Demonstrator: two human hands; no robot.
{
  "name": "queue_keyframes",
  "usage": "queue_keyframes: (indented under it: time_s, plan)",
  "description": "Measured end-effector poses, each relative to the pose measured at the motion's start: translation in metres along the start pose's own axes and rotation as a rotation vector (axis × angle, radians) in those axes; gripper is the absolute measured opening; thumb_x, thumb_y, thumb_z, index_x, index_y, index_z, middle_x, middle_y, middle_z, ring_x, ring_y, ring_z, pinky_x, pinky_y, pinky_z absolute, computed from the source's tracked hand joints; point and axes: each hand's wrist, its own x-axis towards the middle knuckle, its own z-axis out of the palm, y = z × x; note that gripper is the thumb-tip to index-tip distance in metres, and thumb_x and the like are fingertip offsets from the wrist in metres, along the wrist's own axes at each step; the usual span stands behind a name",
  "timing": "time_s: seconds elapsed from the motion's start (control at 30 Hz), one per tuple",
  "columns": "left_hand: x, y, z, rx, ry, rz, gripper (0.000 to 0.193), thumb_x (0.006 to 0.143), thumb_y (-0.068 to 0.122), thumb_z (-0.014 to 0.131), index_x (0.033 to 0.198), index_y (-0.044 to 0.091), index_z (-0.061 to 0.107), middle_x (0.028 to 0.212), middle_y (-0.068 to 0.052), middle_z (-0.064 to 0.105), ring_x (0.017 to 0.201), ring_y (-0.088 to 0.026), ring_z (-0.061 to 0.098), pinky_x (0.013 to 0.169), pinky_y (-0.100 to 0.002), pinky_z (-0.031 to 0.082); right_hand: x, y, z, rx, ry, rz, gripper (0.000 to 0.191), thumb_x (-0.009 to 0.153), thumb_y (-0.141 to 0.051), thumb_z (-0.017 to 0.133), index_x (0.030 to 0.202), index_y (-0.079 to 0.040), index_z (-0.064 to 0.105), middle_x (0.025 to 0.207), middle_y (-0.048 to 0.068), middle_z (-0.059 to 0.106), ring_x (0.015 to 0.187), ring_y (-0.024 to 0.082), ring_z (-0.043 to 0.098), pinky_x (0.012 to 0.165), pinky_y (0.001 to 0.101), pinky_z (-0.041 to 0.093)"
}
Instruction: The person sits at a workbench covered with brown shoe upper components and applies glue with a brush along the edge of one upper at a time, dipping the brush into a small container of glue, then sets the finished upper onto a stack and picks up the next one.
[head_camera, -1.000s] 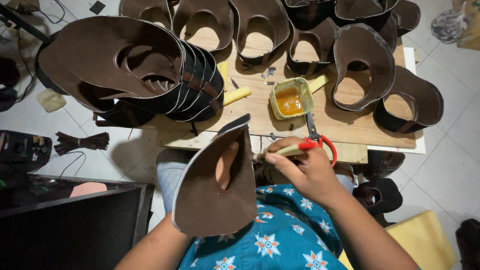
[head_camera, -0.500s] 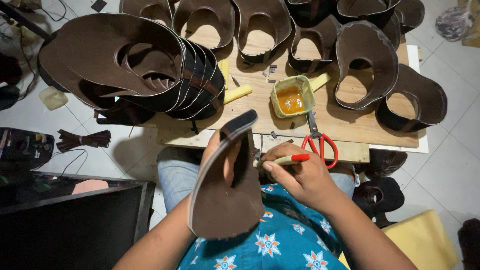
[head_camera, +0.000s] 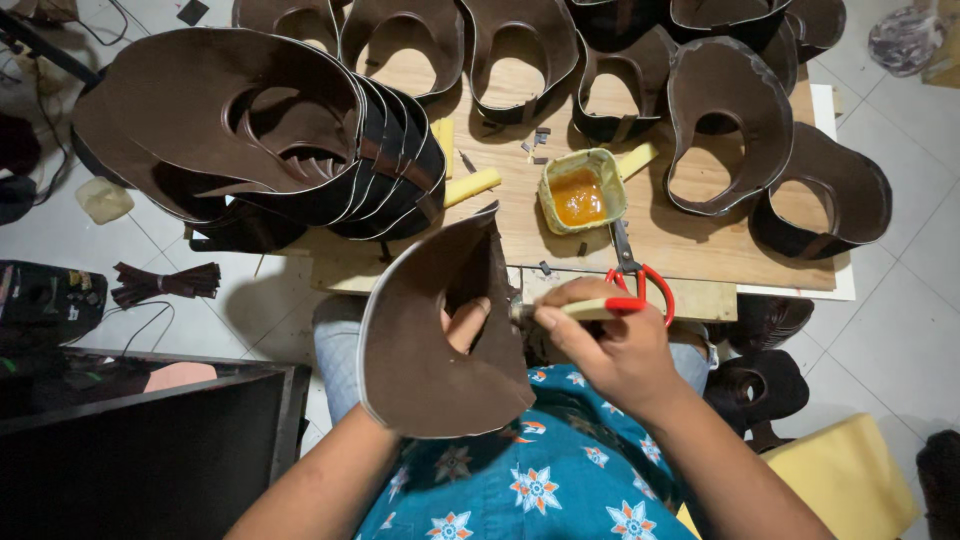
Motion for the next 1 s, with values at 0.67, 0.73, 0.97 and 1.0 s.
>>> queue_keyframes:
  time_s: [0.67, 0.73, 0.97, 1.0]
  plan:
    - [0.002, -0.021, -0.002, -0.621, 0.022, -0.179, 0.033, 0.101, 0.014, 0.06, 0.131, 0.001, 0.058, 0.112, -0.006, 0.068, 0.097, -0.011, 0.065, 0.084, -0.026, 0.054, 0.005, 0.005, 0.003, -0.178, -0.009, -0.339, 0.017, 0.094, -0.012, 0.073, 0.106, 0.0, 0.071, 0.103, 0.009, 0.075, 0.09, 0.019, 0.073, 0.079, 0.0298, 0.057]
    - [0.005, -0.028, -0.002, -0.706, 0.056, -0.2, 0.033, 0.099, 0.009, 0.061, 0.13, -0.001, 0.057, 0.114, -0.007, 0.068, 0.099, -0.013, 0.066, 0.087, -0.028, 0.055, 0.003, 0.005, 0.002, -0.219, -0.06, -0.263, 0.015, 0.093, -0.013, 0.074, 0.102, -0.001, 0.072, 0.097, 0.008, 0.075, 0.084, 0.017, 0.073, 0.075, 0.0291, 0.057]
    - [0.007, -0.032, 0.005, -0.747, 0.072, -0.162, 0.031, 0.098, 0.004, 0.066, 0.126, -0.006, 0.058, 0.112, -0.01, 0.068, 0.098, -0.015, 0.066, 0.087, -0.03, 0.055, 0.0, 0.003, 0.0, -0.105, -0.026, -0.234, 0.014, 0.094, -0.012, 0.072, 0.103, -0.001, 0.072, 0.1, 0.008, 0.075, 0.086, 0.018, 0.072, 0.075, 0.0295, 0.058]
    - [0.007, -0.03, 0.005, -0.756, 0.074, -0.188, 0.031, 0.098, 0.006, 0.066, 0.126, -0.005, 0.059, 0.111, -0.009, 0.069, 0.097, -0.014, 0.066, 0.086, -0.03, 0.055, 0.0, 0.003, 0.0, -0.122, -0.031, -0.273, 0.013, 0.094, -0.011, 0.072, 0.103, -0.001, 0.072, 0.101, 0.008, 0.075, 0.088, 0.018, 0.073, 0.077, 0.0298, 0.058]
